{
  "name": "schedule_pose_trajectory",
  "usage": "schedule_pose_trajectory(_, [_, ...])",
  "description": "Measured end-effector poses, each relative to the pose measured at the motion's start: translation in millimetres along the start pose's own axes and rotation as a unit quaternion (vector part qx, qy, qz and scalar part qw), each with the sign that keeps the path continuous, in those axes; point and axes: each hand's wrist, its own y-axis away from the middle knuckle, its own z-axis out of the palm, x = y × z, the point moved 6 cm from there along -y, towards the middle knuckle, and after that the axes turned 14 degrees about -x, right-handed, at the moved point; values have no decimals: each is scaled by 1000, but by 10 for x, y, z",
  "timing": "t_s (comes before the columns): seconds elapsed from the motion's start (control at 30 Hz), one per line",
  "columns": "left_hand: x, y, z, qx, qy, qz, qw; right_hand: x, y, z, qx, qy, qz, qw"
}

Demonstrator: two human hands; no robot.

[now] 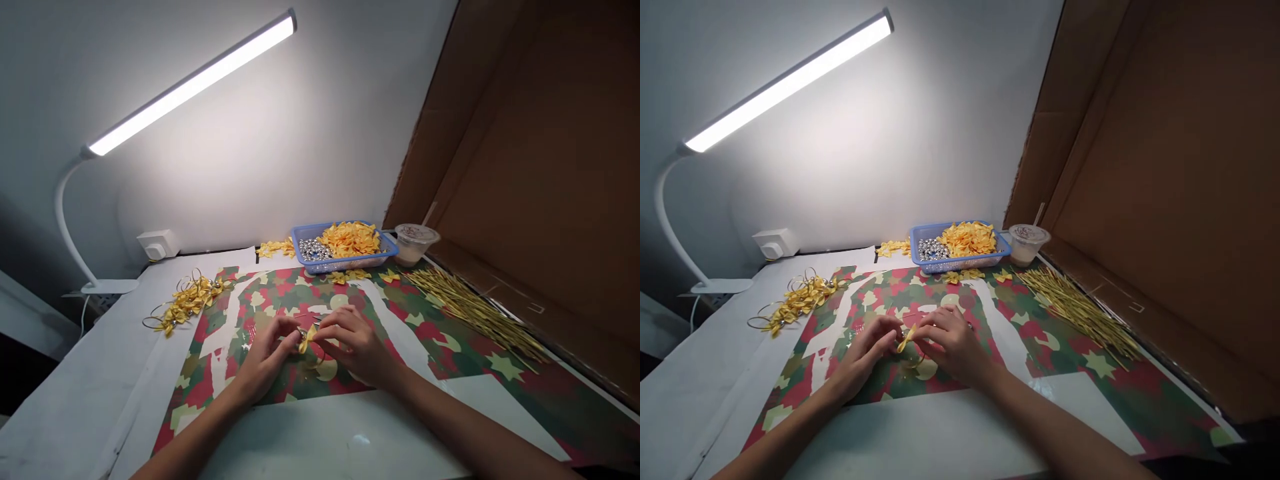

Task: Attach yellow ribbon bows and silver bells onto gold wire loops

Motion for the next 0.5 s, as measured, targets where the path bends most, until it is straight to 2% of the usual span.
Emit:
schedule_pose_trajectory(0.1, [-77,-23,19,-2,101,-35,994,3,-1,-14,3,-13,-5,1000])
schedule_pose_trajectory(0.2, [-148,-42,56,-27,176,-63,982,21,-9,-12,-7,-48,1,999])
schedule_pose_trajectory(0.5, [-188,-52,105,-42,259,-77,962,122,-2,-3,-20,-195,60,979])
